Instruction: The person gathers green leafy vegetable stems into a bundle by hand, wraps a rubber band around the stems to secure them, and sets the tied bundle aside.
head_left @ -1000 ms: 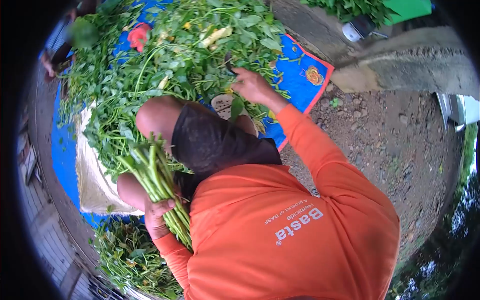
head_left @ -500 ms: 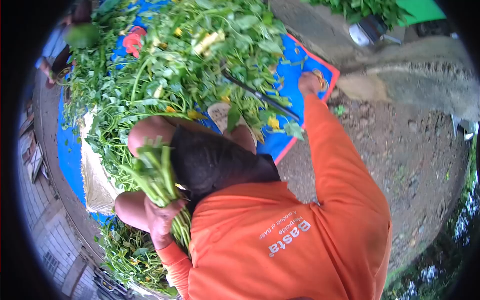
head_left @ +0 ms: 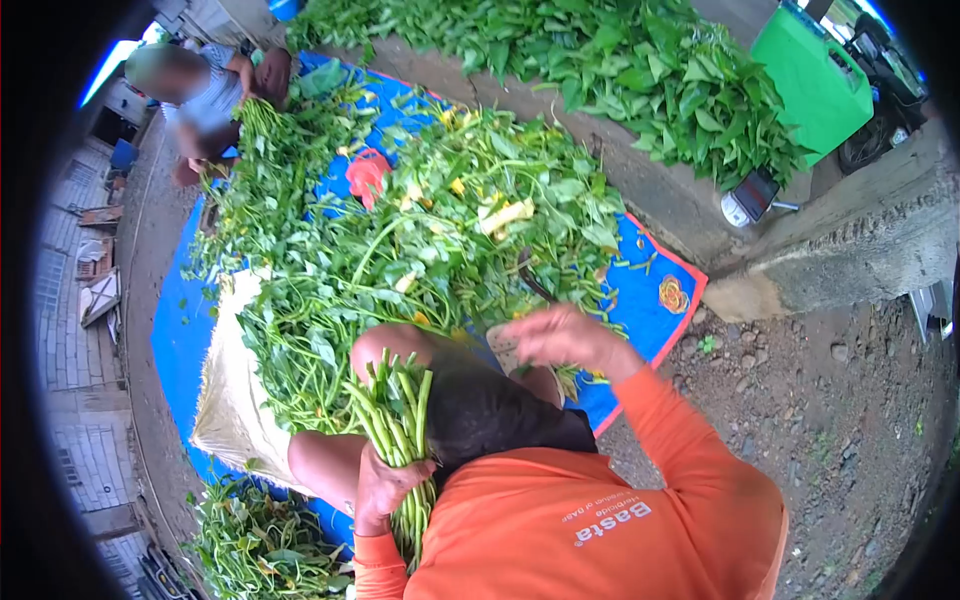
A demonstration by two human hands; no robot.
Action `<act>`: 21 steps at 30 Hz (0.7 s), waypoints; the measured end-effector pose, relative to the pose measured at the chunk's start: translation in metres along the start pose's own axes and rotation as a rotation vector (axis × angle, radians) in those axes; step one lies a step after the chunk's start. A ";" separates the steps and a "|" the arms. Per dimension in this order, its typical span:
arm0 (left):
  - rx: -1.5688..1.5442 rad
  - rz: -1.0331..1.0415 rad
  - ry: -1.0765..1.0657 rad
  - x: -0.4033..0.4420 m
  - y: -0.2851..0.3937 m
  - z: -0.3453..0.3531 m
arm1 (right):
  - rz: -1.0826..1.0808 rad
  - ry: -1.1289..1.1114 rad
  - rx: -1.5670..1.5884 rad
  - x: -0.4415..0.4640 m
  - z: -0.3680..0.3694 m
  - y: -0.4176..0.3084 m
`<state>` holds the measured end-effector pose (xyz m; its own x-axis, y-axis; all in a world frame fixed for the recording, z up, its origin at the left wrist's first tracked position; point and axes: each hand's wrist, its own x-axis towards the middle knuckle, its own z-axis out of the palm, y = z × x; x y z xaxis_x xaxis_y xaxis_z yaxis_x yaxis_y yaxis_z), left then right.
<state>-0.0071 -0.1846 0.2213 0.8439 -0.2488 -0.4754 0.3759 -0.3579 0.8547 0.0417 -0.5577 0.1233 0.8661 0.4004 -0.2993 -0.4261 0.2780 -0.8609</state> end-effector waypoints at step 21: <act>0.054 0.391 0.173 -0.017 -0.007 -0.010 | -0.278 -0.126 0.031 0.063 0.219 0.041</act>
<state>-0.0200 -0.1693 0.2254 0.9724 -0.2221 -0.0719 -0.0018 -0.3148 0.9491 0.0211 -0.3297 0.1592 0.9122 0.4097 0.0006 -0.1870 0.4176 -0.8892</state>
